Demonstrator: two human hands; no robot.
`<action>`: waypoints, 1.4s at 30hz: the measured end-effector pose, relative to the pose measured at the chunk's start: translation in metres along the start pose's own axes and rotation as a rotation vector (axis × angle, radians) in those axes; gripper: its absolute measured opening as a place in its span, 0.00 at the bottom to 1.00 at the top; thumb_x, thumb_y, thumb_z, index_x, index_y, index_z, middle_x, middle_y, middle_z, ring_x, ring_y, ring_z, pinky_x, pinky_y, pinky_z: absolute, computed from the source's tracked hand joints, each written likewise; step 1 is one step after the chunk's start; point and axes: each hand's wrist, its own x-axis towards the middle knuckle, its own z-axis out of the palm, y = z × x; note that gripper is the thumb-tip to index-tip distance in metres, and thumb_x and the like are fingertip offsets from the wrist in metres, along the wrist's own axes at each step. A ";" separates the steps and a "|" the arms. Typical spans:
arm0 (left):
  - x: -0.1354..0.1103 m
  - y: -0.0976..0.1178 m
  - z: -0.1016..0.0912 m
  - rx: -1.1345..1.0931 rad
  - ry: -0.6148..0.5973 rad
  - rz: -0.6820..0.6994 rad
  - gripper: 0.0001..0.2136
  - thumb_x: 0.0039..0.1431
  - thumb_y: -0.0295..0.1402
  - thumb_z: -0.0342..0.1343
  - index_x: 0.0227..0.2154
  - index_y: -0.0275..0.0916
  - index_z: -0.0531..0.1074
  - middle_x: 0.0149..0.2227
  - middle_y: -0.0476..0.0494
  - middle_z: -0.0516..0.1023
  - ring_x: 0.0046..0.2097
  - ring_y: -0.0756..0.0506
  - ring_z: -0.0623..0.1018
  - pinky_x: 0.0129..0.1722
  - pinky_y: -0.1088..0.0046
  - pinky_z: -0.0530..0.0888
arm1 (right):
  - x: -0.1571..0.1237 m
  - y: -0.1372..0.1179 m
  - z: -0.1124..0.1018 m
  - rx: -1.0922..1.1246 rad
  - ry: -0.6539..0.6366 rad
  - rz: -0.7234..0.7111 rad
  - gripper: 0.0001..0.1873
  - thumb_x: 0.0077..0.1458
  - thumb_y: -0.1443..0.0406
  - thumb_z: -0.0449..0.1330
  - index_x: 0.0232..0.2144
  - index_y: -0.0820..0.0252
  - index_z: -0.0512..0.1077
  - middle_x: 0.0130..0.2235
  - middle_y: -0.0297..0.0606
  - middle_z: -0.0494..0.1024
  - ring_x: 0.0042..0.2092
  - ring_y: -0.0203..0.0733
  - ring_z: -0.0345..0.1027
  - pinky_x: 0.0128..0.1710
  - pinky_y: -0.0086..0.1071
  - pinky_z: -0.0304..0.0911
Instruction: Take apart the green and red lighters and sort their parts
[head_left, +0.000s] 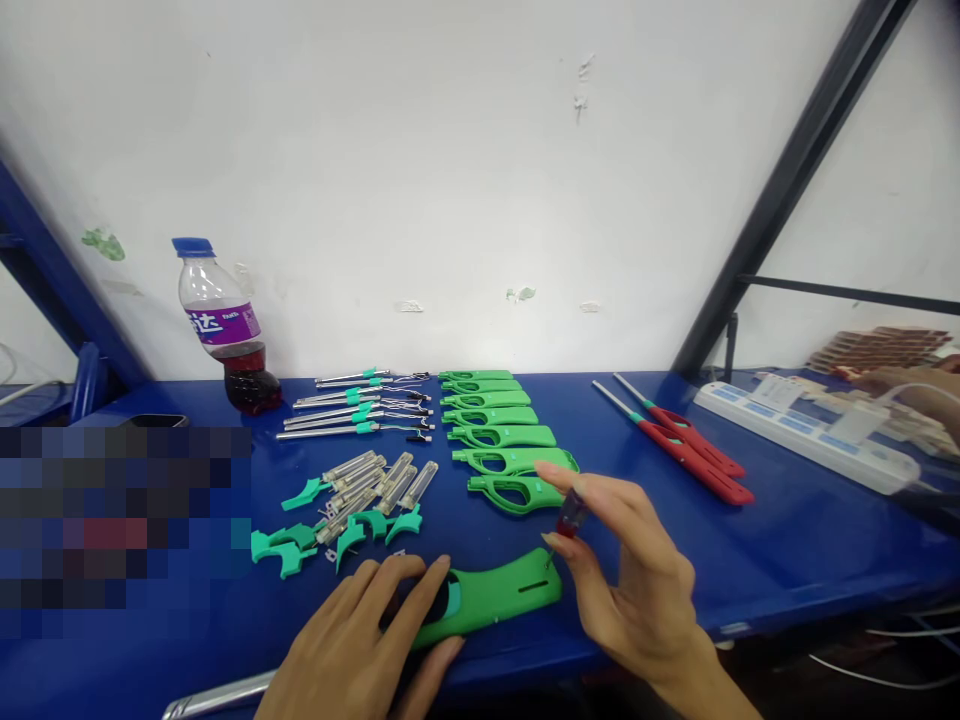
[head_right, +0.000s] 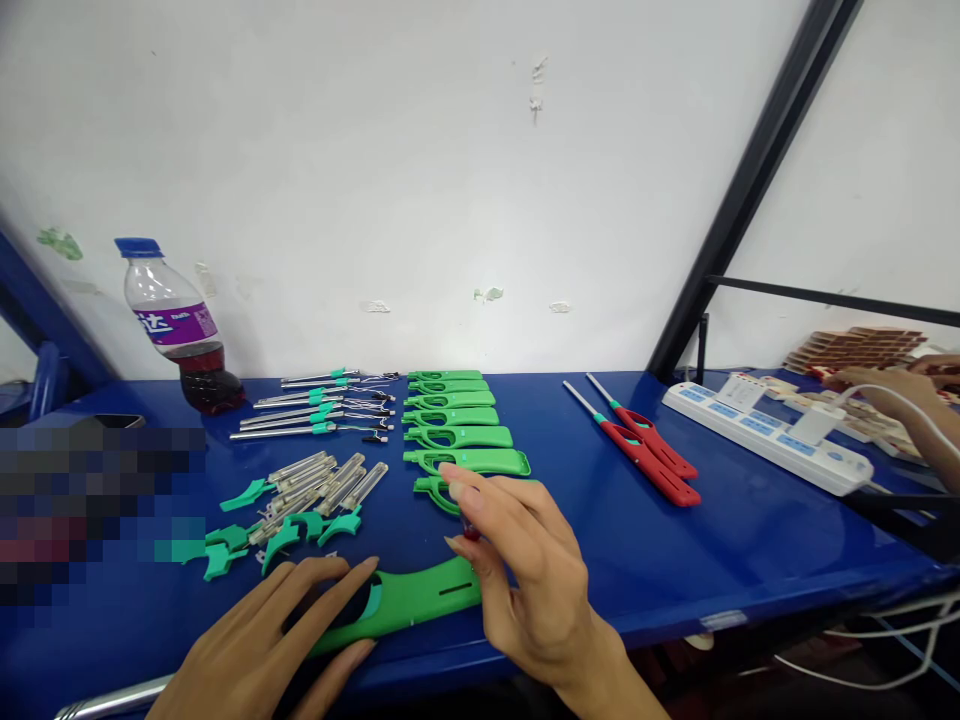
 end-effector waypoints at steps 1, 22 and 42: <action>0.000 0.000 0.000 -0.002 0.001 -0.002 0.21 0.80 0.46 0.47 0.66 0.46 0.72 0.55 0.44 0.84 0.52 0.41 0.86 0.53 0.65 0.84 | 0.000 0.000 0.001 0.000 -0.004 -0.005 0.44 0.61 0.83 0.61 0.74 0.53 0.62 0.60 0.45 0.84 0.56 0.48 0.81 0.50 0.43 0.82; -0.002 -0.001 0.001 0.017 -0.012 0.004 0.21 0.80 0.46 0.47 0.67 0.45 0.71 0.56 0.44 0.84 0.52 0.40 0.87 0.52 0.63 0.85 | -0.003 0.000 0.004 0.040 -0.070 0.039 0.45 0.65 0.80 0.62 0.78 0.52 0.56 0.48 0.41 0.88 0.38 0.42 0.83 0.41 0.37 0.83; -0.002 0.000 0.002 0.060 -0.036 0.018 0.22 0.80 0.44 0.46 0.69 0.44 0.71 0.57 0.43 0.84 0.52 0.39 0.87 0.49 0.59 0.87 | -0.005 0.004 0.002 0.034 0.012 0.063 0.47 0.61 0.82 0.66 0.75 0.47 0.63 0.42 0.37 0.81 0.39 0.42 0.76 0.39 0.37 0.80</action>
